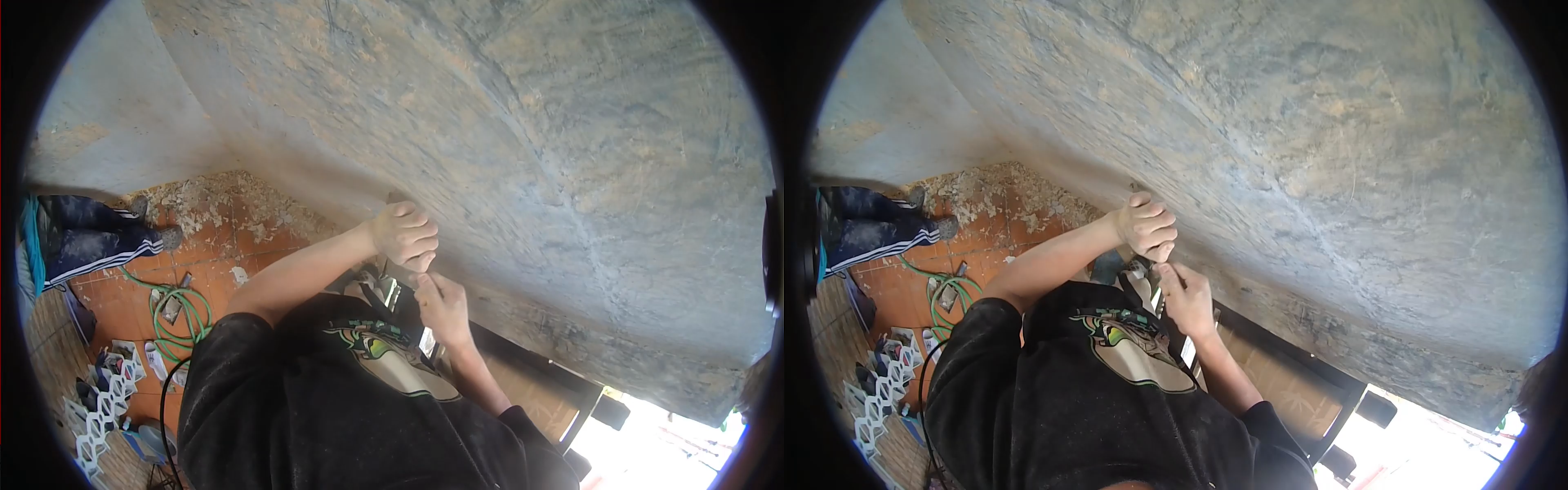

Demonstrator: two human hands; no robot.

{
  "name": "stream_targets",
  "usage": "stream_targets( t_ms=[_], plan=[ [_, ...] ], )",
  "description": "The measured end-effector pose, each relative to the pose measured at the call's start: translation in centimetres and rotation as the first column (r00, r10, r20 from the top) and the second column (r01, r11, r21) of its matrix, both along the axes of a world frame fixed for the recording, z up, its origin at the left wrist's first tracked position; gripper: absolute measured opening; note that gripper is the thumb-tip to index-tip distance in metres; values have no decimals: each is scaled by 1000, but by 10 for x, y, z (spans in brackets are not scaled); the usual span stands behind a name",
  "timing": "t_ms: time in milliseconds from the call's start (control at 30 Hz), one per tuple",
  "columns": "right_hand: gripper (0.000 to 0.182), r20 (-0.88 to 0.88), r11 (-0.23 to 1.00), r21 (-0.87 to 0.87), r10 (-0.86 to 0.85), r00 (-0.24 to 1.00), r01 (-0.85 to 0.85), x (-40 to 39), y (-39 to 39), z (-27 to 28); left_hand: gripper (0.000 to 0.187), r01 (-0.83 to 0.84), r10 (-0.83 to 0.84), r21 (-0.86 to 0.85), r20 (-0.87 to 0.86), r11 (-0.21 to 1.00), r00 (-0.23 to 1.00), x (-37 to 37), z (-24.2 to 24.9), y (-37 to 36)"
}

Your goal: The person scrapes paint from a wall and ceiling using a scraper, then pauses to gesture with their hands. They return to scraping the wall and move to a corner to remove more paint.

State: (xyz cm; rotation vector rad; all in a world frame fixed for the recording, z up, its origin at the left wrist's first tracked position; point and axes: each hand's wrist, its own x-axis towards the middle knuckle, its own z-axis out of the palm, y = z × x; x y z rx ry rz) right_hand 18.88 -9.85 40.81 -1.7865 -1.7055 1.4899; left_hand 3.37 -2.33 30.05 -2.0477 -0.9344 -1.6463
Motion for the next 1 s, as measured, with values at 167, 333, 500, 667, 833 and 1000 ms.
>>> stream_targets(
  t_ms=[167, 333, 500, 667, 833, 1000],
  plan=[
    [27, -89, 980, -121, -172, 981, 160, 14, 5, 20, 21, -41, 39, 56, 40, 998, 998, 23, 14, 1],
    [27, -44, 992, -48, -119, 992, 117, 20, -19, 14, 21, 102, -102, -6, -1, 995, 995, 8, 5, -5],
    [26, -126, 945, -203, -285, 950, 256, 16, -5, 14, 21, 53, -59, 125, 47, 991, 997, 24, 14, 4],
    [27, -166, 960, -165, -251, 954, 224, 16, -22, 6, 22, 116, -116, 29, 7, 993, 993, 25, 11, -8],
    [29, -253, 942, -267, -270, 929, 201, 13, 2, -2, 19, -11, 11, 0, 16, 1000, 1000, 12, 9, -1],
    [27, -217, 940, -233, -300, 929, 249, 20, -7, 9, 20, 72, -72, 58, -17, 996, 997, 17, 14, -1]
  ],
)
